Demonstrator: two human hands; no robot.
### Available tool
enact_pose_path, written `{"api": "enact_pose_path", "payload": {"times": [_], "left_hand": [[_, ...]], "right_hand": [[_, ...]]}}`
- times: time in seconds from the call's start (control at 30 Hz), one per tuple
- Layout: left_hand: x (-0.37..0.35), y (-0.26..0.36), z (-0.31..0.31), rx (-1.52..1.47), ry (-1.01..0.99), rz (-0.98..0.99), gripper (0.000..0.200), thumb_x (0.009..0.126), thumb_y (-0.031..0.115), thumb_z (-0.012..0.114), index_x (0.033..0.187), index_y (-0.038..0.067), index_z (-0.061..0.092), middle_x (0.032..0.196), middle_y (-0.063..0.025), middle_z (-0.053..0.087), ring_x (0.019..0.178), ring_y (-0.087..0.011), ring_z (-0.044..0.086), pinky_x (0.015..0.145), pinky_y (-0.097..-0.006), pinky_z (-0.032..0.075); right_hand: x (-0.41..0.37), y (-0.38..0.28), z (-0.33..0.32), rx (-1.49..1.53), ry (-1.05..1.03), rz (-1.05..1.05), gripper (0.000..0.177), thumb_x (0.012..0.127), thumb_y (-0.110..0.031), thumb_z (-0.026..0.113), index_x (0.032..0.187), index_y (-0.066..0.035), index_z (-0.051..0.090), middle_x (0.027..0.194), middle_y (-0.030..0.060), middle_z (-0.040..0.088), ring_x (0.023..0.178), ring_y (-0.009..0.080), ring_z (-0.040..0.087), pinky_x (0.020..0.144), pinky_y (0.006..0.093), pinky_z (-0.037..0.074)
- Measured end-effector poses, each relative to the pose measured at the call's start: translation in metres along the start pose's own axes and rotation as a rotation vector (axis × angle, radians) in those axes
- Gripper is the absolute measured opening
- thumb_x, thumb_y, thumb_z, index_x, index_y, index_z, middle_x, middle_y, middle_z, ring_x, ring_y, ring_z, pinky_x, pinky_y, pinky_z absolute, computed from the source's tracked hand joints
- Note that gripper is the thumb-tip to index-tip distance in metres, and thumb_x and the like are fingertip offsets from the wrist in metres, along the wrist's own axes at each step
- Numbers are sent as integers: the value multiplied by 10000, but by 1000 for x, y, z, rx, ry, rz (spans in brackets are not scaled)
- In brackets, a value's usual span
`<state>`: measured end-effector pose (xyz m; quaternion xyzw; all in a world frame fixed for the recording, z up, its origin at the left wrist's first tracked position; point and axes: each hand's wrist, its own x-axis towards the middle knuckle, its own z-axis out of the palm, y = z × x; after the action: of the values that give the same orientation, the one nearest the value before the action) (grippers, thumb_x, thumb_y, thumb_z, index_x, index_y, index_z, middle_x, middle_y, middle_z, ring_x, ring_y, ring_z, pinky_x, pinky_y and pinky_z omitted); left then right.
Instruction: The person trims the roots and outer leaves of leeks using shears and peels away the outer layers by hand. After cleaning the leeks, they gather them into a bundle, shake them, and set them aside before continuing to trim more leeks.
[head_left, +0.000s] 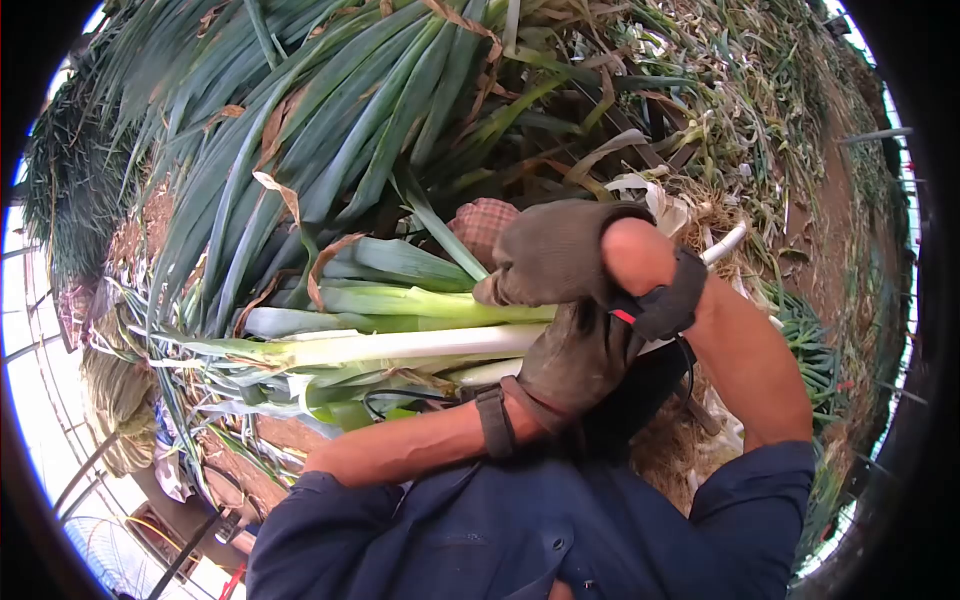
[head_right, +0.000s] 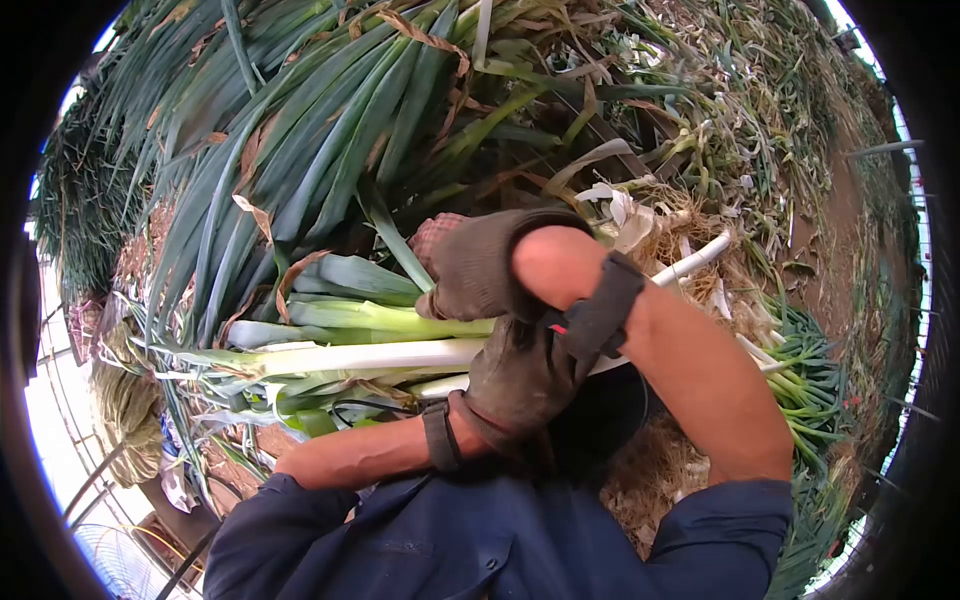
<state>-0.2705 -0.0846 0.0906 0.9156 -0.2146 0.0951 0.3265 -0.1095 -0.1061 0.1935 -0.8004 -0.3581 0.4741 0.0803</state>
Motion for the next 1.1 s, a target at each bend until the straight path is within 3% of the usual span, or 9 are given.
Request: {"api": "enact_pose_path", "payload": {"times": [0.1,0.17,0.3,0.47,0.57,0.7,0.83,0.97,1.1], "left_hand": [[-3,0,1,-98,27,-85,409,914,237,635,1268,30,633,996,-176,613,878,-369,594,799,-558,477],[1,-5,-5,243,62,218,418,921,256,610,1270,27,631,1071,-200,637,950,-377,622,883,-568,493],[12,-9,-18,334,-23,285,469,918,246,576,1327,18,593,1210,-219,627,1091,-383,621,1000,-563,479],[10,-5,-18,316,-8,207,521,917,220,544,1397,18,535,1339,-215,574,1199,-359,588,1053,-540,468],[9,-4,-16,332,-15,219,522,915,227,548,1393,19,538,1320,-211,589,1185,-350,596,1029,-522,482],[2,-2,-10,353,-18,254,526,912,235,549,1397,33,555,1304,-201,602,1166,-341,605,1011,-508,490],[-7,-4,-8,379,32,286,517,903,250,546,1387,76,599,1289,-189,622,1160,-338,615,1013,-506,479],[-7,-2,-6,411,26,288,510,898,259,541,1374,95,621,1297,-184,632,1167,-339,618,1015,-502,463],[-6,-4,-6,404,18,311,509,902,267,537,1372,89,622,1305,-183,630,1173,-337,617,1013,-499,461]], "right_hand": [[22,7,19,-250,196,-94,439,888,-407,627,852,15,739,821,241,699,797,411,701,756,495,547],[11,12,17,-253,219,-40,291,832,-290,657,841,-9,735,838,219,712,811,395,709,759,487,558],[-36,62,5,-392,414,414,238,839,-247,677,985,-72,746,971,176,744,893,355,730,811,459,581],[-157,236,-20,-899,981,950,257,906,-265,637,1048,-68,721,982,180,733,896,351,720,840,469,567],[-190,207,-42,-561,1254,940,373,924,-303,654,1200,-55,701,1106,184,723,978,353,713,906,453,555],[-92,121,-19,-181,552,280,588,901,-431,693,1356,-64,628,1274,209,665,1144,377,660,1019,440,509],[-11,67,38,-107,87,112,451,893,-335,653,1234,-44,701,1238,238,672,1133,396,653,982,425,522],[-4,68,32,40,-30,91,359,874,-284,607,1117,-57,743,1120,216,720,1002,390,694,931,443,544],[-10,73,37,-163,72,169,307,868,-295,648,1038,-54,734,1044,187,723,972,375,689,888,452,541]]}}
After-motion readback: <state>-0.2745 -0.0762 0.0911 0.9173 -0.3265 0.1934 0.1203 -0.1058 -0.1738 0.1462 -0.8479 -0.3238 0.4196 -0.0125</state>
